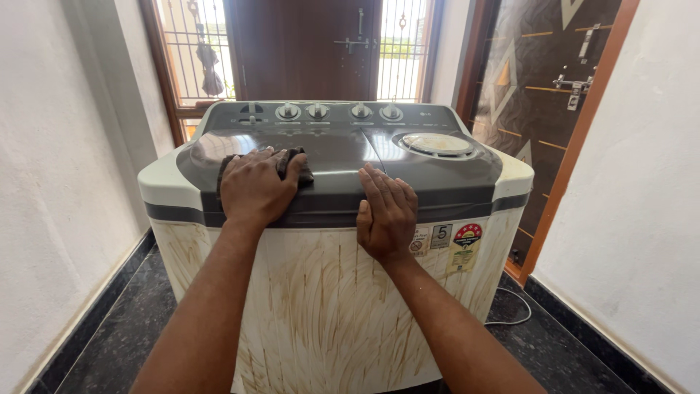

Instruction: The person wipes the top and front surfaces of a washing machine by hand with a cloth, focusing on removing dark stains from the white casing.

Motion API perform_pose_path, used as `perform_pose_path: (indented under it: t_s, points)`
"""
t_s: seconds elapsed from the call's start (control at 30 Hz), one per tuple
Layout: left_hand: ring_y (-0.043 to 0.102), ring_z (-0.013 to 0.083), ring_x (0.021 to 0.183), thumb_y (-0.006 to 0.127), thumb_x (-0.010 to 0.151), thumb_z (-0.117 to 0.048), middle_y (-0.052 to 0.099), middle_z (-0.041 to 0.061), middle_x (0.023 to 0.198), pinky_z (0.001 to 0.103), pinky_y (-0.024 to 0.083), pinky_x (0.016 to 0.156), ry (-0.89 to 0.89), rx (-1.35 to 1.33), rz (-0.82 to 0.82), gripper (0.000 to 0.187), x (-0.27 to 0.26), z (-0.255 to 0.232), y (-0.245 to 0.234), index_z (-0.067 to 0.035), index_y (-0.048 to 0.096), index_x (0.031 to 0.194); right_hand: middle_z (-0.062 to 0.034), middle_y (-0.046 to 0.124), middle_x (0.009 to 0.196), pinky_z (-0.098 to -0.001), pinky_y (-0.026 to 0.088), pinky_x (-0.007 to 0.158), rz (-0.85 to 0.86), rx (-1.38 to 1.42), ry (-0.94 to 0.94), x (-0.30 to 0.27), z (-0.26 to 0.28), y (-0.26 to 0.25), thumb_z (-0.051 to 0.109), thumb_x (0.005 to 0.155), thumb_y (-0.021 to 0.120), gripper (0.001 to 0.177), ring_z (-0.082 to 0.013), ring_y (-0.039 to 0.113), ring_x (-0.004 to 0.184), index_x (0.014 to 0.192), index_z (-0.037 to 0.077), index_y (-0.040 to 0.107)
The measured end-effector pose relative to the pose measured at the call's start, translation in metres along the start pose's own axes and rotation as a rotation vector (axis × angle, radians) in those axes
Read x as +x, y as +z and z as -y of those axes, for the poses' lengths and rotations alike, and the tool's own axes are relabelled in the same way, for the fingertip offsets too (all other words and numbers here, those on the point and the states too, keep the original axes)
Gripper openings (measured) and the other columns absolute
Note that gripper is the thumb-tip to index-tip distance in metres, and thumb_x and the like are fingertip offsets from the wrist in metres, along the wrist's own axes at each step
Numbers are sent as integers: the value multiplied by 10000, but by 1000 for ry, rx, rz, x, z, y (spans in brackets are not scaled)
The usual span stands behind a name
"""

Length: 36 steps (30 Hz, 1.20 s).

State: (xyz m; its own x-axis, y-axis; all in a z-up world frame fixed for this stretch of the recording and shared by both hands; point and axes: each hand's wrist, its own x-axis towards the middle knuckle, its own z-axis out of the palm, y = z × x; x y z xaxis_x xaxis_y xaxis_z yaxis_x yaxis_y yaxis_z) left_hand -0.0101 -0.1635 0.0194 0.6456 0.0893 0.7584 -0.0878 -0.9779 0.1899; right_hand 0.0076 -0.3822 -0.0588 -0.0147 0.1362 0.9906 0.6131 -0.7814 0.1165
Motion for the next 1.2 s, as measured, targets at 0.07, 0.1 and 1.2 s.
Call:
perform_pose_path:
  t_s: [0.07,0.1,1.2]
  points:
    - [447,276,1442,214,970,-784,565,88,1482,425,281,1210,-61,36,137,858,2,-6,3,-166,620,1405,-125,663,1409,-459,351,1184,-1,-8,4,1,3,0,201,1011,444,448,-271,611,1320,1411,59,590]
    - [447,276,1442,214,970,-784,565,88,1482,425,281,1210,-63,31,140,858,5,-11,5,-166,620,1405,-129,660,1410,-461,349,1185,-2,-11,8,0,4,-1,203,1008,451,444,-275,611,1321,1405,59,588]
    - [578,449,1237,440,1086,-284,611,239,1403,521,404,1061,-193,-193,-143,411,6,76,13,-129,581,1439,-26,304,1665,-599,128,1224,899,49,140,118,96,67,537,1031,321,503,-317,188,1565,1471,362,492]
